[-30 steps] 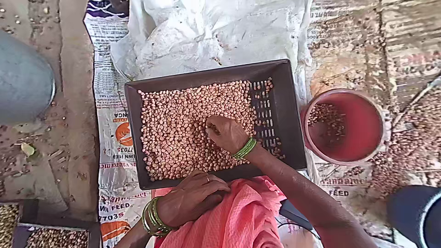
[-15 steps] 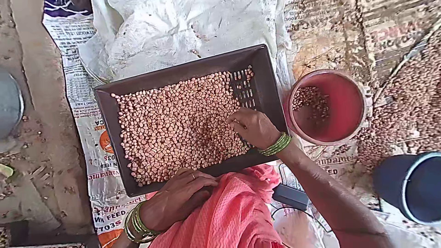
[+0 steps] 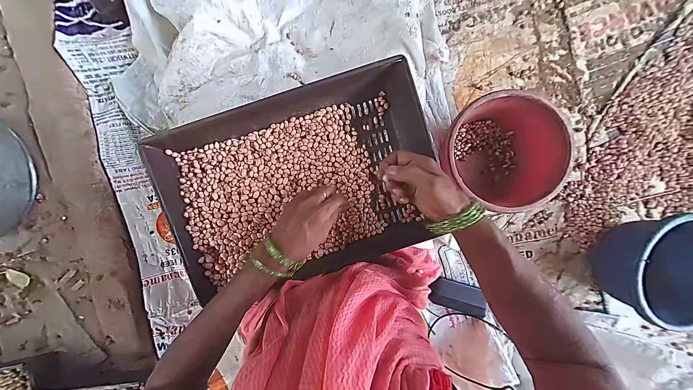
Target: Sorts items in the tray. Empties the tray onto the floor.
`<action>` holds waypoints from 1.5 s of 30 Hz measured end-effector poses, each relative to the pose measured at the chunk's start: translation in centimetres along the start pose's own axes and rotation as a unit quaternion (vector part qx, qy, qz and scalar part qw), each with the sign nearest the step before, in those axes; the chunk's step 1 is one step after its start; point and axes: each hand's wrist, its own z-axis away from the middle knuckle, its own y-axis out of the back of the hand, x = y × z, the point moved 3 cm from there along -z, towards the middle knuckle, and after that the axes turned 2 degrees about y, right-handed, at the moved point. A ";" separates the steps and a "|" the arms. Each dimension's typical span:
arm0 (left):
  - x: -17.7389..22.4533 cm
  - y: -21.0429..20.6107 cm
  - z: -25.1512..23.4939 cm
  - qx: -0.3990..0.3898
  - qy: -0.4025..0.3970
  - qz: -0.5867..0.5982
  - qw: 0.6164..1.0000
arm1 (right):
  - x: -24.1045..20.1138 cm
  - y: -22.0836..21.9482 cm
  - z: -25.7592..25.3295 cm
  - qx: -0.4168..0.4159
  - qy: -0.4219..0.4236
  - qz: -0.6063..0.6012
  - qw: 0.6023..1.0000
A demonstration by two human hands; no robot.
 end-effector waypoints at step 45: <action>-0.7 -1.2 -3.5 -0.181 -0.031 -0.143 0.973 | -0.8 3.1 6.8 0.054 0.031 -0.103 0.993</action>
